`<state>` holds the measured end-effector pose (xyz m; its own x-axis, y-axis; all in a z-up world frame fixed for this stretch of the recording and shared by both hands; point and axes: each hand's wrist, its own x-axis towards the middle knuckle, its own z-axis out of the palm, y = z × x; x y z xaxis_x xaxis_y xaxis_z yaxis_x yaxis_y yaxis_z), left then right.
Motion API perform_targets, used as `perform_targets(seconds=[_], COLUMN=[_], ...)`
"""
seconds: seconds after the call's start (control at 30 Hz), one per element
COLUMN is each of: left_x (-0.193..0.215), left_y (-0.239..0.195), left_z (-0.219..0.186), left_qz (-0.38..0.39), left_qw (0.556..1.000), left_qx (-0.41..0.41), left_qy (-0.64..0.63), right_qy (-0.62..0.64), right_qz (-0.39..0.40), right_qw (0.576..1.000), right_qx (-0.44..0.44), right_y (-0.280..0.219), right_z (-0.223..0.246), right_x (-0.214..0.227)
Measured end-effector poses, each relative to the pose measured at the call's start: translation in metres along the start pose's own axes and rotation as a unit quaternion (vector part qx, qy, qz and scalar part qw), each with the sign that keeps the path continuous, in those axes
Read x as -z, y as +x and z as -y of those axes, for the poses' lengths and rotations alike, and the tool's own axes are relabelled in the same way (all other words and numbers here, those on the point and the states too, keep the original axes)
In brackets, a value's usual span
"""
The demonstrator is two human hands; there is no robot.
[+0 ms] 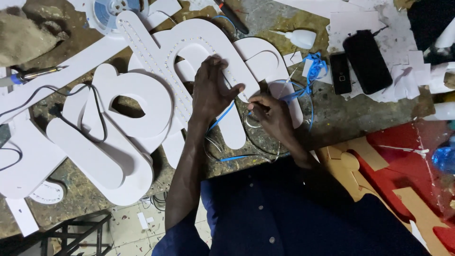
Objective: Attaching flexible LED strips to the back of sign letters by peeling adhesive backing and pressing them into place along the contours.
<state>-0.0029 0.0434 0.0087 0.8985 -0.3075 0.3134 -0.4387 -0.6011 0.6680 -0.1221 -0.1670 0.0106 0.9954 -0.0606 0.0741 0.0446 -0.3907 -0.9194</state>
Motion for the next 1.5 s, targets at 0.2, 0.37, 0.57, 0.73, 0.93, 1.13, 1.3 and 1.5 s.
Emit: perform_targets(seconds=[0.2, 0.37, 0.57, 0.73, 0.93, 1.13, 1.3, 1.5], left_x=[-0.005, -0.001, -0.005, 0.012, 0.018, -0.007, -0.042, -0.023], left_y=[0.001, -0.004, -0.012, -0.010, -0.010, -0.022, -0.048, -0.050], left_z=[0.002, -0.014, -0.024, -0.037, -0.046, -0.023, -0.004, -0.018], left_qz=[-0.022, -0.033, 0.003, 0.070, 0.105, -0.011, -0.051, -0.018], left_qw=[0.999, 0.996, 0.997, 0.996, 0.992, 0.994, 0.982, 0.981], left_qx=[-0.021, -0.045, -0.032, 0.037, 0.067, -0.086, -0.163, -0.190], left_qy=[0.014, 0.068, 0.069, 0.041, 0.032, 0.070, 0.081, 0.032], right_qy=[0.013, -0.047, -0.093, -0.086, -0.170, -0.215, -0.173, -0.193], right_qz=[-0.047, -0.064, -0.037, -0.014, -0.014, -0.018, 0.007, 0.014], right_qw=[0.999, 0.993, 0.987, 0.992, 0.981, 0.964, 0.974, 0.967], right_qx=[0.015, 0.091, 0.124, 0.092, 0.094, 0.155, 0.146, 0.164], right_y=[-0.001, 0.000, 0.000, 0.002, 0.007, 0.016, 0.020, 0.025], right_z=[0.005, 0.013, 0.004, 0.012, 0.008, -0.002, 0.001, 0.000], right_x=[-0.002, -0.004, -0.002, 0.001, 0.009, 0.010, 0.015, 0.016])
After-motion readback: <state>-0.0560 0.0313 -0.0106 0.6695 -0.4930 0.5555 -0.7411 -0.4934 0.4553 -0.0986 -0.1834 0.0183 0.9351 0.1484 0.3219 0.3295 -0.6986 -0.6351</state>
